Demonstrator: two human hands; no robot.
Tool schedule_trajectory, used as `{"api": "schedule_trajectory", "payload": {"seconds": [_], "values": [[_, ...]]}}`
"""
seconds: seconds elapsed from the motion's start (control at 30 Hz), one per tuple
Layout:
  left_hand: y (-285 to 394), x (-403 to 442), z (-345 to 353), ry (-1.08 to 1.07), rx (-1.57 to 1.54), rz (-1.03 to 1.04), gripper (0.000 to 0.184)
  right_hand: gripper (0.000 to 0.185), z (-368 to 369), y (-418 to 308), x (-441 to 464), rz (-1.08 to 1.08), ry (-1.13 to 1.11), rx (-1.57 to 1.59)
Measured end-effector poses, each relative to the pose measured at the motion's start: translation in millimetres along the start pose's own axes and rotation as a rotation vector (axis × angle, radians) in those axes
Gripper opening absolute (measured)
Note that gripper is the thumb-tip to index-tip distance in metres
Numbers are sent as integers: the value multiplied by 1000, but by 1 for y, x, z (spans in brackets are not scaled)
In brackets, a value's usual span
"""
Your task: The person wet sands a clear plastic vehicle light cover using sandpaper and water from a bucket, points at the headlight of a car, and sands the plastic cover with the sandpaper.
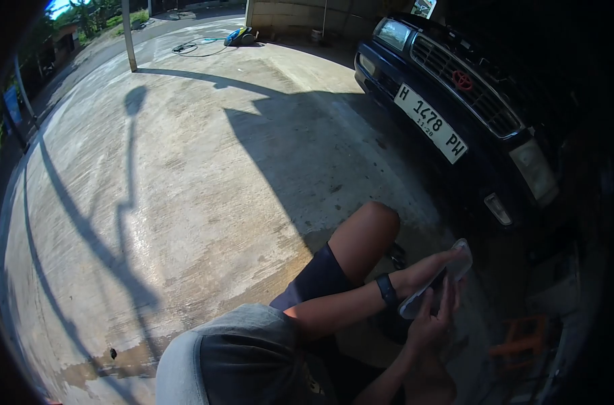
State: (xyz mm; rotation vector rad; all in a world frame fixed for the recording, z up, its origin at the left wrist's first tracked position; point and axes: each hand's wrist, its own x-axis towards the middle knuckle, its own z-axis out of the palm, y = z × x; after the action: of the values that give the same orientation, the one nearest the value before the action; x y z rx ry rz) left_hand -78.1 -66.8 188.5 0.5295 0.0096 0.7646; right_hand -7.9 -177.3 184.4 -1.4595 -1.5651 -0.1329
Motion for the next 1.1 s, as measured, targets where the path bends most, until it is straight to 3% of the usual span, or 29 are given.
{"api": "schedule_trajectory", "payload": {"seconds": [0.1, 0.2, 0.33, 0.47, 0.6, 0.63, 0.73, 0.77, 0.93, 1.0, 1.03, 1.07, 1.1], "values": [[17, 5, 7, -2, -1, 13, 64, 37, -5, 4, 0, -194, -124, -71], [27, 1, 6, -3, 65, 8, 59, 35, -2, 7, -16, -199, -189, 24], [9, 3, 6, 26, 196, -47, 56, 34, 7, 15, -6, 31, 23, 182], [18, 1, -5, -1, 202, -152, 49, 33, 6, 21, -38, -172, -164, -90], [-26, 12, -12, 14, 174, -85, 43, 29, -3, 31, -17, 18, -30, -15], [-8, 7, 4, 86, 41, -219, 40, 29, -3, 24, -25, -105, -82, -58], [-20, 15, -9, 54, 182, -199, 39, 30, -11, 49, -24, -117, -158, -89], [-34, 14, -6, 64, 188, -213, 40, 30, -17, 62, -14, 64, -72, -112], [-42, 30, -14, 57, 68, -300, 42, 30, -17, 79, -38, -155, -116, -213], [-40, 26, -6, 38, 92, -392, 45, 28, -30, 96, -25, -110, -96, -245], [-58, 32, -15, -2, 126, -366, 47, 27, -36, 107, -16, 18, -23, -237], [-63, 35, -13, -43, 162, -335, 49, 28, -32, 99, -12, -81, -6, -254], [-64, 41, -15, 49, 166, -352, 48, 29, -28, 90, -17, -181, 12, -277]]}}
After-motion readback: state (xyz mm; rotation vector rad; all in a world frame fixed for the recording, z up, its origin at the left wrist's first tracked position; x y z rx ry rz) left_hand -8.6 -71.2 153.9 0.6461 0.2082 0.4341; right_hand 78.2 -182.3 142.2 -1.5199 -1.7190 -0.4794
